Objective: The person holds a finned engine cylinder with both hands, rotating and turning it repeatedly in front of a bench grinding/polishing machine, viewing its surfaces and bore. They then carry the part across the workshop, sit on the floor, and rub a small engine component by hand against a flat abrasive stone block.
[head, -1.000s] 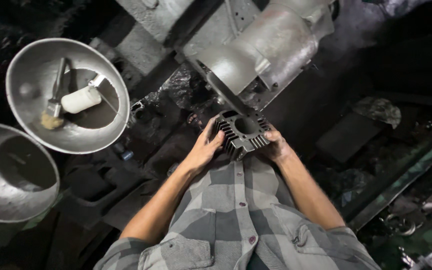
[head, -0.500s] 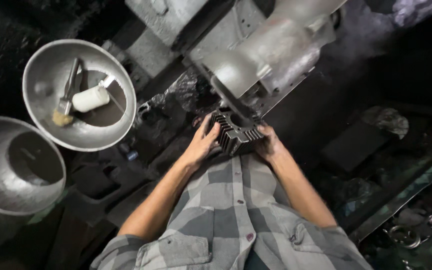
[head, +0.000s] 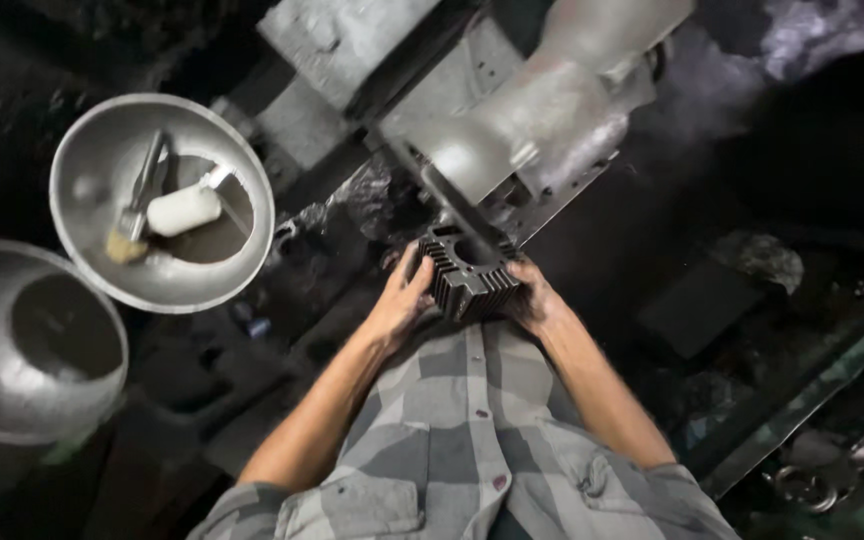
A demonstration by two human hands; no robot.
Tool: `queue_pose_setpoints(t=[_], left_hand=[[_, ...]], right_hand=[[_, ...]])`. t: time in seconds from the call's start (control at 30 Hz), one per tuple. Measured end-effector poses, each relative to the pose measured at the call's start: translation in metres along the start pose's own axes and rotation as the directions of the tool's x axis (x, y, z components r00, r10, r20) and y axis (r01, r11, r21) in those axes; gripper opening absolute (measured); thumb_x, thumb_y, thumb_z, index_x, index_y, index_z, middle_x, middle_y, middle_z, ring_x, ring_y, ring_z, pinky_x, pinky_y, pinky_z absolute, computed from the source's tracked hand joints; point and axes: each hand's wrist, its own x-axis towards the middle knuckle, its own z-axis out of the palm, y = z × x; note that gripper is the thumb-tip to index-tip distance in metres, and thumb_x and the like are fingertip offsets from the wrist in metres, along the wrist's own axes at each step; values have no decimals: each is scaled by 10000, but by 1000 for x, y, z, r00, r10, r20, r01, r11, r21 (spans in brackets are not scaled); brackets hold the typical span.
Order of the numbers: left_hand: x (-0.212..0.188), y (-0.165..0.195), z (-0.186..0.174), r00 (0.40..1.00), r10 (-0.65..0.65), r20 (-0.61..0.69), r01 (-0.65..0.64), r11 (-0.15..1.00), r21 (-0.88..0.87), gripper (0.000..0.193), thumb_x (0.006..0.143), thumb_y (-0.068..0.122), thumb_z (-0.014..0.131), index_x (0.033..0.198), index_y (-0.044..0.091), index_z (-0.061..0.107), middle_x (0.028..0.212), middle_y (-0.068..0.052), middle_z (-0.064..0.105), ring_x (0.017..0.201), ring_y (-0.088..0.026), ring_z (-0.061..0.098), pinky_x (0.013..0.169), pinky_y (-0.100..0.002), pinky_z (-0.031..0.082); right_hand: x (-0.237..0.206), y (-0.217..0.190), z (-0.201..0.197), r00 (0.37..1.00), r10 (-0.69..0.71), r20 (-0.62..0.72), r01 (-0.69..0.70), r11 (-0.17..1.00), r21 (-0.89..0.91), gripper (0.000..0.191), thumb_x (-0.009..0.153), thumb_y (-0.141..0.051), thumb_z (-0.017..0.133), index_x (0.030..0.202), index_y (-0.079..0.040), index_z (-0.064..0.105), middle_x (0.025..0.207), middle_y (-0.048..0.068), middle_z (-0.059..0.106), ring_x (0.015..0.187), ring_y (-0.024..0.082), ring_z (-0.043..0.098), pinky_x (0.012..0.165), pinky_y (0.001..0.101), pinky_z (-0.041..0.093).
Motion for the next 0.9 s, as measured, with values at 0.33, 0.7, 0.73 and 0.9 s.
queue_pose_setpoints(t=[0.33, 0.7, 0.73, 0.9], left_hand=[[25, -13, -1, 999, 13, 39, -10, 998, -68, 675, 979, 487, 600, 1561, 212, 396, 1309, 1, 645, 1076, -102, 627, 781, -276, 530], [28, -21, 95, 853, 202, 482, -211, 977, -35, 927, 966, 418, 760, 1643, 0, 284, 1595, -95, 473, 1465, -222, 454, 1216, -370, 379], [20, -17, 101, 783, 231, 577, -232, 970, -73, 1051, 880, 410, 834, 1646, 44, 213, 1618, -55, 418, 1478, -218, 428, 1212, -376, 378], [3, -9, 112, 744, 287, 604, -397, 916, 54, 1377, 568, 285, 1032, 1650, 38, 217, 1632, -82, 409, 1509, -206, 387, 1268, -374, 327]], right_hand=[[0, -5, -11, 984, 93, -150, -88, 995, 41, 749, 718, -419, 750, 1327, -14, 588, 1230, 152, 701, 1088, 330, 699, 958, 582, 567], [-113, -39, 18, 717, -688, -110, 681, 726, -98, 999, 711, -300, 889, 1539, 29, 437, 1491, 188, 538, 1360, 308, 579, 1192, 452, 471], [-121, -41, 23, 654, -752, -83, 738, 658, -148, 1029, 725, -297, 908, 1569, 21, 414, 1554, 191, 484, 1418, 301, 548, 1227, 445, 460], [-143, -23, 53, 321, -947, 26, 656, 203, -727, 1142, 761, -397, 937, 1640, -77, 280, 1733, 145, 190, 1580, 267, 331, 1297, 439, 360]])
